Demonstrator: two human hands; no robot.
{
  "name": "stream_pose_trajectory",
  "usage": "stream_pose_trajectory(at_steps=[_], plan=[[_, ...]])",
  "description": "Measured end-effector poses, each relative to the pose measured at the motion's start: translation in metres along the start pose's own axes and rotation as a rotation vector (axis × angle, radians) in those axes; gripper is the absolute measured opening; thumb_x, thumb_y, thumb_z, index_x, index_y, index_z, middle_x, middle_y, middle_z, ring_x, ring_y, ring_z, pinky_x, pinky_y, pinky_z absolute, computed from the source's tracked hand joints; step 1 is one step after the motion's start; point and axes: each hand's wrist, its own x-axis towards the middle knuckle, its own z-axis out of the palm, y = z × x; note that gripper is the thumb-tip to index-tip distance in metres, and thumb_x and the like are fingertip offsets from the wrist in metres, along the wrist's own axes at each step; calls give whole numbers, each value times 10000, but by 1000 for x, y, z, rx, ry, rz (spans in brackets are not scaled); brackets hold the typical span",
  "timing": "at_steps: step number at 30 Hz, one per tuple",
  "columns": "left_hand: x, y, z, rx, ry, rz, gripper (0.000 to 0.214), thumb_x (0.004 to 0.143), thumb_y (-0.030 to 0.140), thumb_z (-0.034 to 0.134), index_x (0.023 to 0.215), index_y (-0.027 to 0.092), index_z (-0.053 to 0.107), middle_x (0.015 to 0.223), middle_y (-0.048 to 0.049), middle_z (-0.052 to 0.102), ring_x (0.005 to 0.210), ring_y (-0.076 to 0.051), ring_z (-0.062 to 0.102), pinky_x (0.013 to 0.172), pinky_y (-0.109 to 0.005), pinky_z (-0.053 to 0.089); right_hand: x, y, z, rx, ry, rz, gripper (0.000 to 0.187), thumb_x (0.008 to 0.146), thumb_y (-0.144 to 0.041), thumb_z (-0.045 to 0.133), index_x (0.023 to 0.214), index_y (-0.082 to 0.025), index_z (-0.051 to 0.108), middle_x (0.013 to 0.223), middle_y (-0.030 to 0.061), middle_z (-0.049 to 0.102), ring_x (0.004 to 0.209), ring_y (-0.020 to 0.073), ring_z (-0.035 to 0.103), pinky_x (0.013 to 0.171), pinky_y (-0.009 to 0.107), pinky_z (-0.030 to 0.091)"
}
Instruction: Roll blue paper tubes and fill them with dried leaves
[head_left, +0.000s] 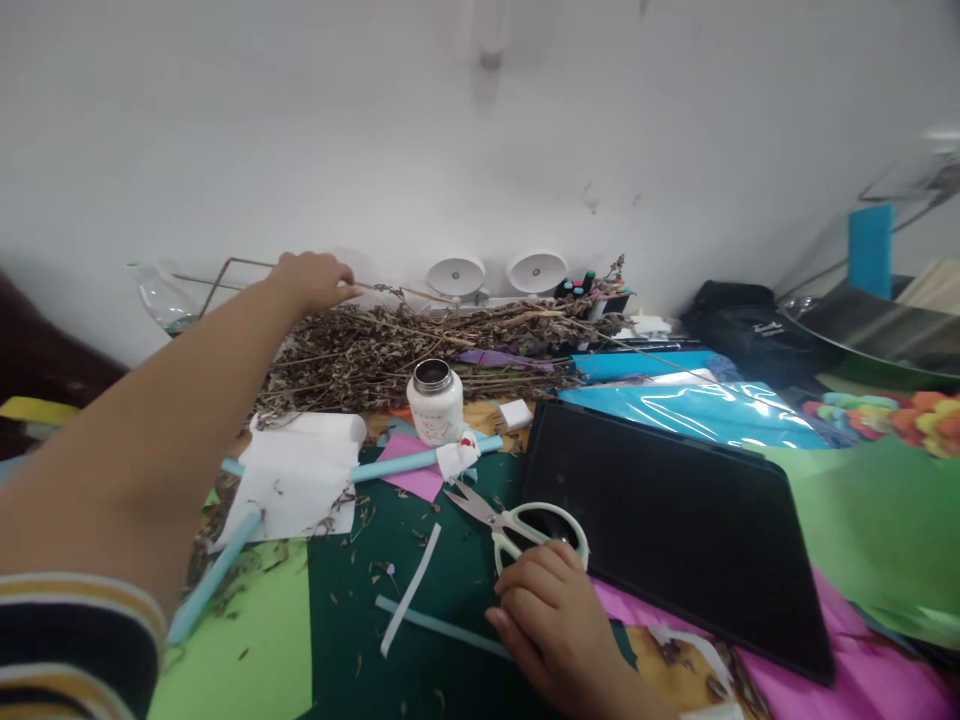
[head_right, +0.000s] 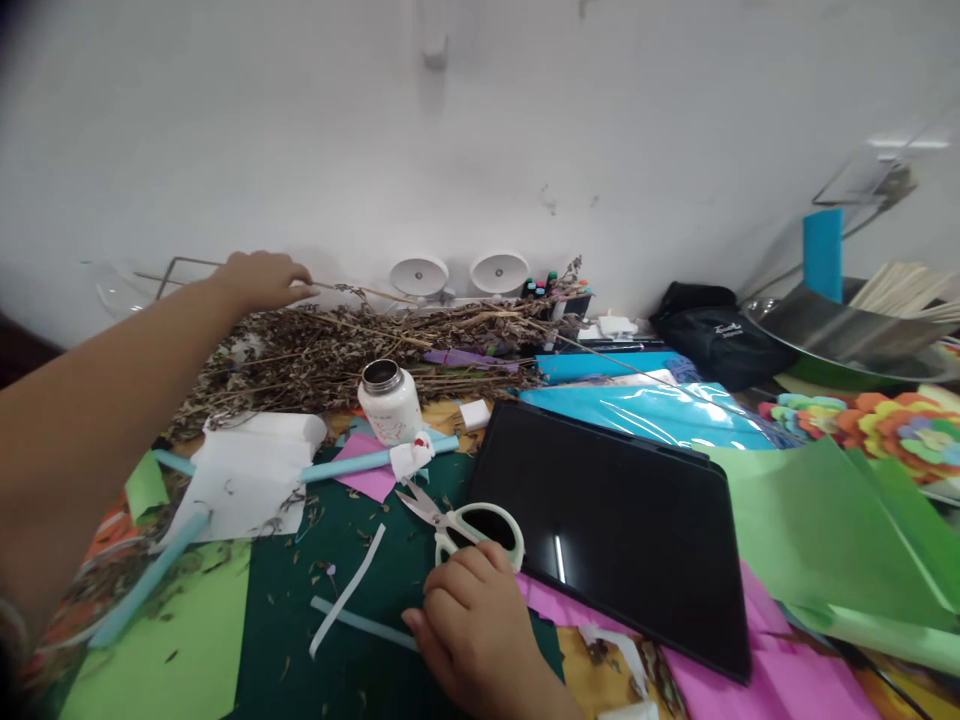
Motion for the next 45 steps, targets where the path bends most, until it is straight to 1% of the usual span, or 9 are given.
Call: stream_pose_trajectory(at_steps=[2,5,8,11,15,26,30,37,45], plan=[[4,10,6,-36,-104,-63,690,725,633,268,1051,101,563,1059,-192,548,952,-360,483,759,-455,347,-1,-1,2,-6,0,-3,155,769,-183,460,617,-154,473,632,-2,577,626,116,459,598,302,286],[13,43,4,-51,29,-51,662,755,596,227,1068,109,550,1072,-191,536,964,-365,475,749,-465,355,-1,-2,4,-18,-12,-55,190,763,-243,475,595,-154,468,622,-13,576,612,114,452,595,305,275],[28,94,-2,-67,85,181,508,769,528,298,1099,206,513,1101,-73,539,1000,-238,474,818,-320,354,-1,-1,4,-28,-15,-61,211,760,-270,481,585,-152,472,607,-17,572,605,114,446,591,308,266],[47,144,-2,-62,54,458,452,746,449,390,1080,175,522,1045,-73,567,905,-210,523,750,-268,375,-1,-1,2,-42,-6,-60,224,761,-278,479,576,-152,477,584,-20,564,596,114,438,582,307,259],[65,174,1,53,-112,471,428,671,401,501,1024,166,557,964,-78,596,851,-233,541,665,-261,380,-1,-1,2,-56,14,-90,258,759,-301,475,547,-154,466,551,-25,548,567,109,421,563,301,248],[60,124,-39,-229,239,248,340,725,395,483,914,144,613,846,-45,628,752,-161,529,653,-264,387,1,-1,1,-59,47,-88,243,750,-288,475,551,-148,456,565,-22,559,570,103,439,563,293,255],[46,124,-47,-181,297,243,298,741,333,453,910,148,616,878,-71,627,816,-205,543,683,-298,396,1,1,0,-45,44,-73,219,752,-269,474,571,-148,457,613,-17,581,582,101,439,570,292,268],[18,144,-24,-211,295,299,284,737,301,426,985,241,552,1031,-32,584,963,-215,516,785,-300,383,0,6,-3,-19,42,-28,184,748,-246,482,594,-152,449,639,-12,590,602,106,442,585,291,286],[19,105,1,-257,192,179,434,786,418,287,954,134,568,978,-103,605,890,-216,548,734,-273,410,-2,5,-4,5,41,-2,136,749,-213,474,626,-156,467,653,0,591,628,115,458,601,292,291]])
